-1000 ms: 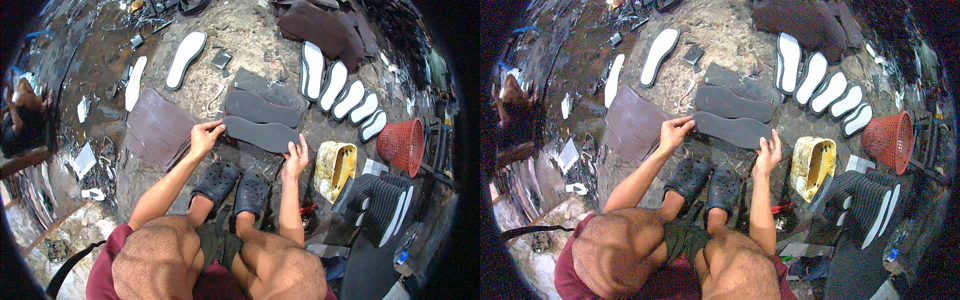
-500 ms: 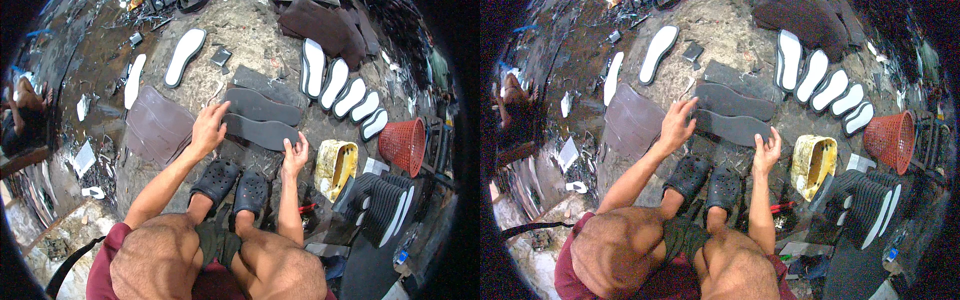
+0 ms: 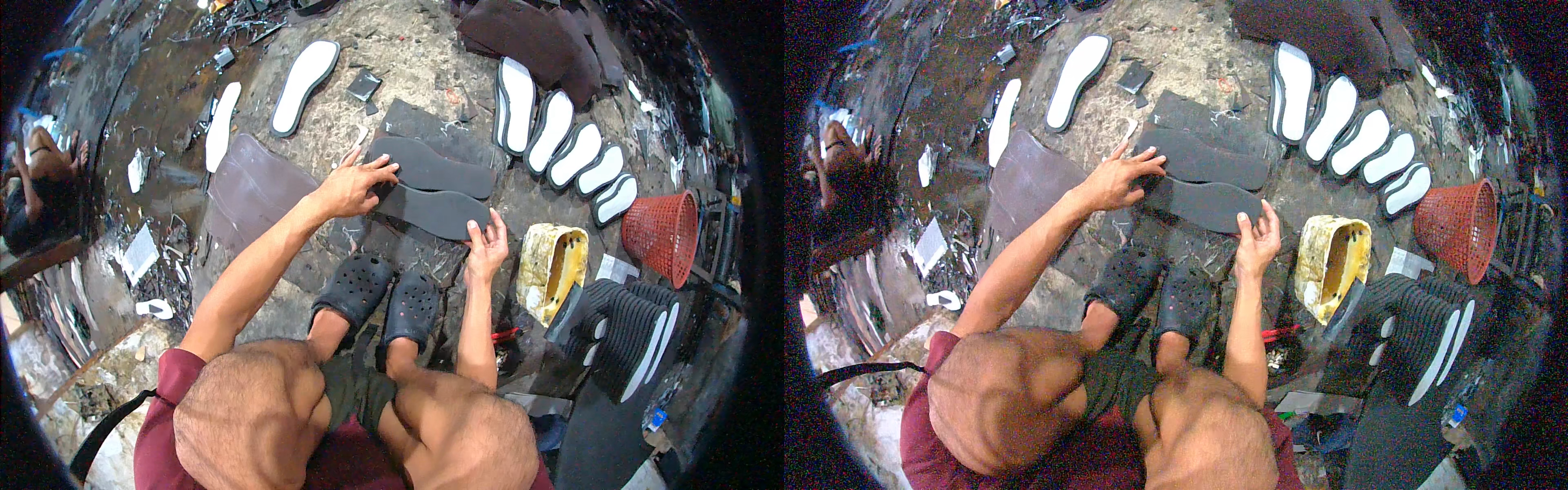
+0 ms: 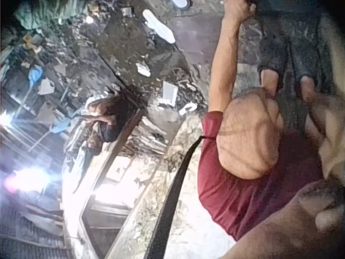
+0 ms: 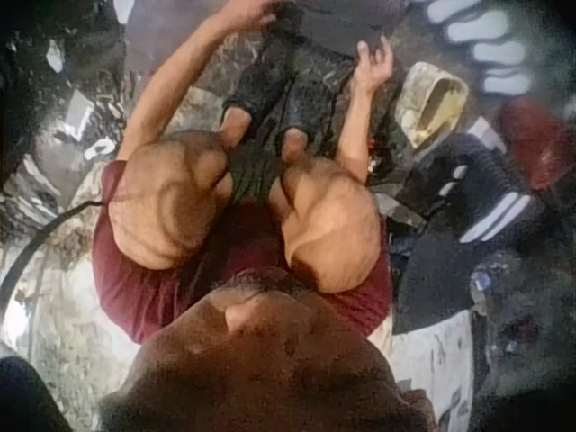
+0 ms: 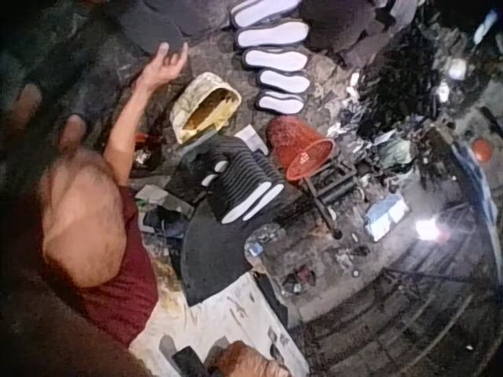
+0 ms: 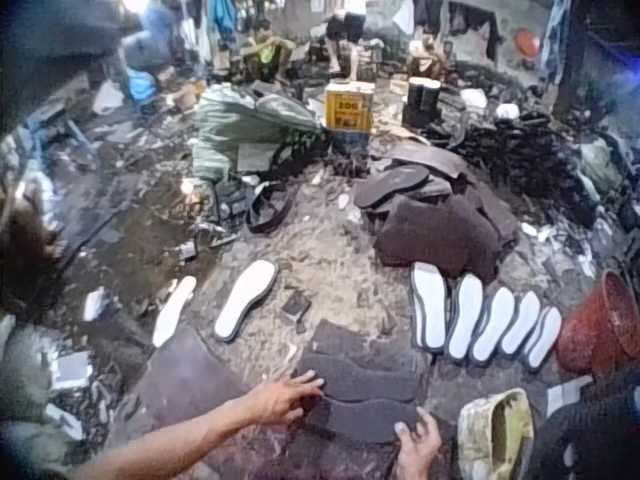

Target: The person sits on the ground and repeatedly picks up, flips, and places down brown shoe insoles. They handle the insoles one at a time, turning them over to show different sides, and occasionally move them between piles on the floor.

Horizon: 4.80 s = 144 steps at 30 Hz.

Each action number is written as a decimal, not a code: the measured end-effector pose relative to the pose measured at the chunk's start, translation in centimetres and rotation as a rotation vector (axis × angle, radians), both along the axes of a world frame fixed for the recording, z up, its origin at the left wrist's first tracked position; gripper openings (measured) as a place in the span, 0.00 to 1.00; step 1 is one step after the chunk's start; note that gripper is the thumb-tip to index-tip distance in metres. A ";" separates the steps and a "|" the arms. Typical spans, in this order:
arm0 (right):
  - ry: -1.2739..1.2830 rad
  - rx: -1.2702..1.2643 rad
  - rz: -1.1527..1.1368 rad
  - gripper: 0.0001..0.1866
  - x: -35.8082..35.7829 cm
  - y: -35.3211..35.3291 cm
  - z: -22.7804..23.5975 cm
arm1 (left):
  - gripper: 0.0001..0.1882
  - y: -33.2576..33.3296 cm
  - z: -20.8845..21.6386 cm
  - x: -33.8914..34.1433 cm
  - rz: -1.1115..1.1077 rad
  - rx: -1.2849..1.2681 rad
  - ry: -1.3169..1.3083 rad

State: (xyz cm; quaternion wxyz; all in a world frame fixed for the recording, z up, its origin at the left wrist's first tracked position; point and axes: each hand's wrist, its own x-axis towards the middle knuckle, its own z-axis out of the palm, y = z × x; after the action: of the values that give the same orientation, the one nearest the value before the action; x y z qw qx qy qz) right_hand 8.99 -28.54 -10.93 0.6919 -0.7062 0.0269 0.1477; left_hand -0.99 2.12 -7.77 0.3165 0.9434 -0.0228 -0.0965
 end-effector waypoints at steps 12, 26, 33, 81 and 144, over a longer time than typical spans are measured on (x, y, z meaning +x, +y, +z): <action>-0.051 -0.071 -0.013 0.29 -0.1 0.3 0.2 | 0.30 -0.3 -0.2 -0.4 -0.136 0.279 -0.072; -0.096 -0.442 -0.075 0.28 0.1 0.1 0.9 | 0.30 -5.4 -0.4 -2.6 0.102 0.303 -0.219; -0.768 -1.038 -0.003 0.33 -0.4 0.2 1.9 | 0.23 -5.6 -2.5 -2.0 -0.065 0.060 -0.452; 0.211 0.315 0.213 0.35 -1.2 6.0 19.6 | 0.25 -7.9 17.0 -1.8 0.991 -1.402 -0.052; -0.786 -0.119 0.859 0.18 2.8 7.5 25.7 | 0.25 -5.6 22.6 -2.9 0.277 -0.477 -0.215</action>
State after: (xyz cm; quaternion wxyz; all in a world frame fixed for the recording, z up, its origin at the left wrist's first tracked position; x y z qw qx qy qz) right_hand 11.78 -21.05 14.80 0.4871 -0.6933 -0.5123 0.1401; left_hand -3.89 -3.48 14.82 0.5352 0.8413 0.0509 0.0565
